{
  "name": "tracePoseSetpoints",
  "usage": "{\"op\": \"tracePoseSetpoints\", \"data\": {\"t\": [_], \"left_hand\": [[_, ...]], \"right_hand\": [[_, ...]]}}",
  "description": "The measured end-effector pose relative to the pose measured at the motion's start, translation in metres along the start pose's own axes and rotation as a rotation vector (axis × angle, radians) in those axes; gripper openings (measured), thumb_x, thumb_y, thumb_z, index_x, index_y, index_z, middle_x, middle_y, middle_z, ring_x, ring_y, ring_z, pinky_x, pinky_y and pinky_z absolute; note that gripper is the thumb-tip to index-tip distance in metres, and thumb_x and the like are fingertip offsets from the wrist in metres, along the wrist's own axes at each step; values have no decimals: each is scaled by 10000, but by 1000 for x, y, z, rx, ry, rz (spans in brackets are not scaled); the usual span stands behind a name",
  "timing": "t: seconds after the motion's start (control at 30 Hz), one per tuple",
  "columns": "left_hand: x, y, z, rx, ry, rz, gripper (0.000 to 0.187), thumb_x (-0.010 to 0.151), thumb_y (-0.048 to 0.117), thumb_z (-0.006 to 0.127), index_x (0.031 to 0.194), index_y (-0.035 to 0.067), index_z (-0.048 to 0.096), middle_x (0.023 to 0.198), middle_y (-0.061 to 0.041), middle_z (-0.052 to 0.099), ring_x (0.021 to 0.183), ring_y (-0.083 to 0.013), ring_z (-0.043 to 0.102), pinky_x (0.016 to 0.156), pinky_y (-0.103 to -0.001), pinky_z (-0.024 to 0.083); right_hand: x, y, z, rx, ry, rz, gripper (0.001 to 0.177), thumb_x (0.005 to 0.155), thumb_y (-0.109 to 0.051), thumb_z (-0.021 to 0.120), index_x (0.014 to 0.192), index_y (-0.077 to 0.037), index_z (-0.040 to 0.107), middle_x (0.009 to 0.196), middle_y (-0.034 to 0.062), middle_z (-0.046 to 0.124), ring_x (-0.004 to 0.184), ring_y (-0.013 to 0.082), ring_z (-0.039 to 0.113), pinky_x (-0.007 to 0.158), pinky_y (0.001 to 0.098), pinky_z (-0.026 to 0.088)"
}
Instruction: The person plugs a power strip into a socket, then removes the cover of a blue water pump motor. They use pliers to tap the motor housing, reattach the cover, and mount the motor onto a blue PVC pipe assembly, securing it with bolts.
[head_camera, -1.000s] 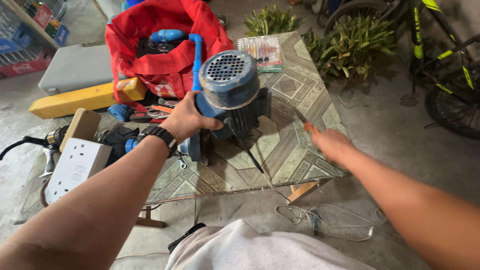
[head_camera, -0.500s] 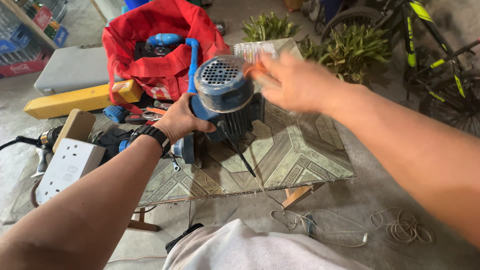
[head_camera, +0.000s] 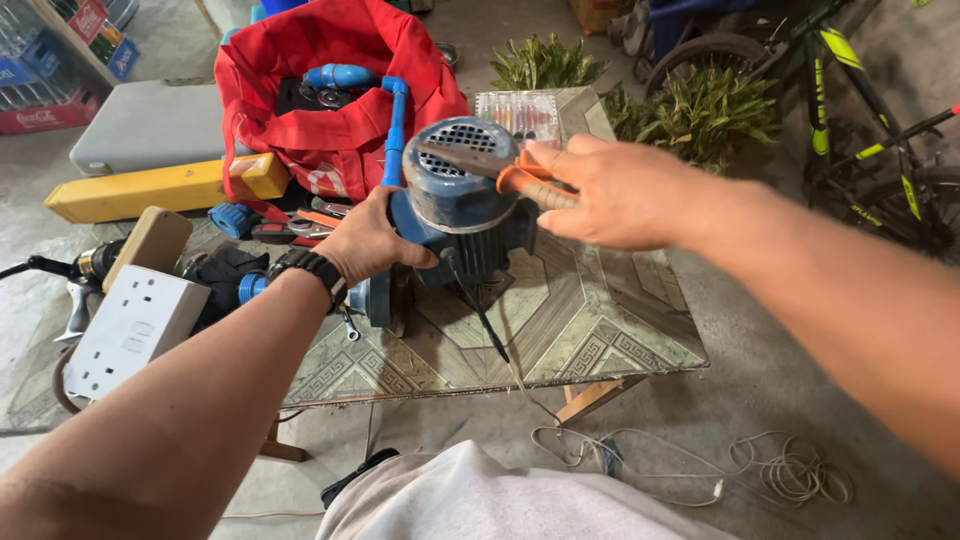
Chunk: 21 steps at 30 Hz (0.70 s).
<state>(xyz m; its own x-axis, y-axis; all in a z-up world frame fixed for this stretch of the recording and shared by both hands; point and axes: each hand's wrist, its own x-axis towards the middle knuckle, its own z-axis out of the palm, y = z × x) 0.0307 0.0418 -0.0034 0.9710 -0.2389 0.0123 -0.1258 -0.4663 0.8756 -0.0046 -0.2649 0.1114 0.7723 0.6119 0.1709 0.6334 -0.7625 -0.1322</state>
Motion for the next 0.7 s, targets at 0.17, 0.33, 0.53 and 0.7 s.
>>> {"op": "tracePoseSetpoints", "data": {"t": [0.17, 0.33, 0.53, 0.7], "left_hand": [[-2, 2, 3, 14, 47, -18, 1038, 492, 216, 932, 1388, -15, 461, 1151, -102, 703, 1054, -198, 681, 955, -309, 529], [-2, 3, 2, 110, 71, -66, 1030, 502, 270, 944, 1363, -40, 470, 1154, -129, 711, 1077, -214, 690, 970, -306, 521], [-2, 5, 1, 114, 62, -49, 1049, 499, 283, 944, 1369, -41, 456, 1144, -126, 717, 1071, -214, 697, 972, -304, 522], [-2, 8, 1, 87, 63, -42, 1049, 481, 290, 939, 1364, -34, 474, 1130, -126, 726, 1062, -220, 704, 970, -306, 526]], "right_hand": [[5, 10, -10, -38, -109, 99, 719, 807, -446, 699, 1453, -177, 537, 1111, 156, 652, 1023, 341, 661, 881, 448, 526], [9, 9, -16, 47, 244, 9, 742, 928, -459, 701, 1499, -32, 492, 1146, 218, 631, 970, 360, 657, 834, 432, 525], [13, 32, -13, 216, 259, 84, 671, 915, -457, 658, 1476, -98, 575, 1053, 166, 672, 907, 286, 656, 790, 403, 523], [-2, 68, 57, 298, 90, 597, 578, 946, -481, 580, 1426, -159, 556, 989, 102, 665, 872, 229, 663, 761, 395, 534]]}}
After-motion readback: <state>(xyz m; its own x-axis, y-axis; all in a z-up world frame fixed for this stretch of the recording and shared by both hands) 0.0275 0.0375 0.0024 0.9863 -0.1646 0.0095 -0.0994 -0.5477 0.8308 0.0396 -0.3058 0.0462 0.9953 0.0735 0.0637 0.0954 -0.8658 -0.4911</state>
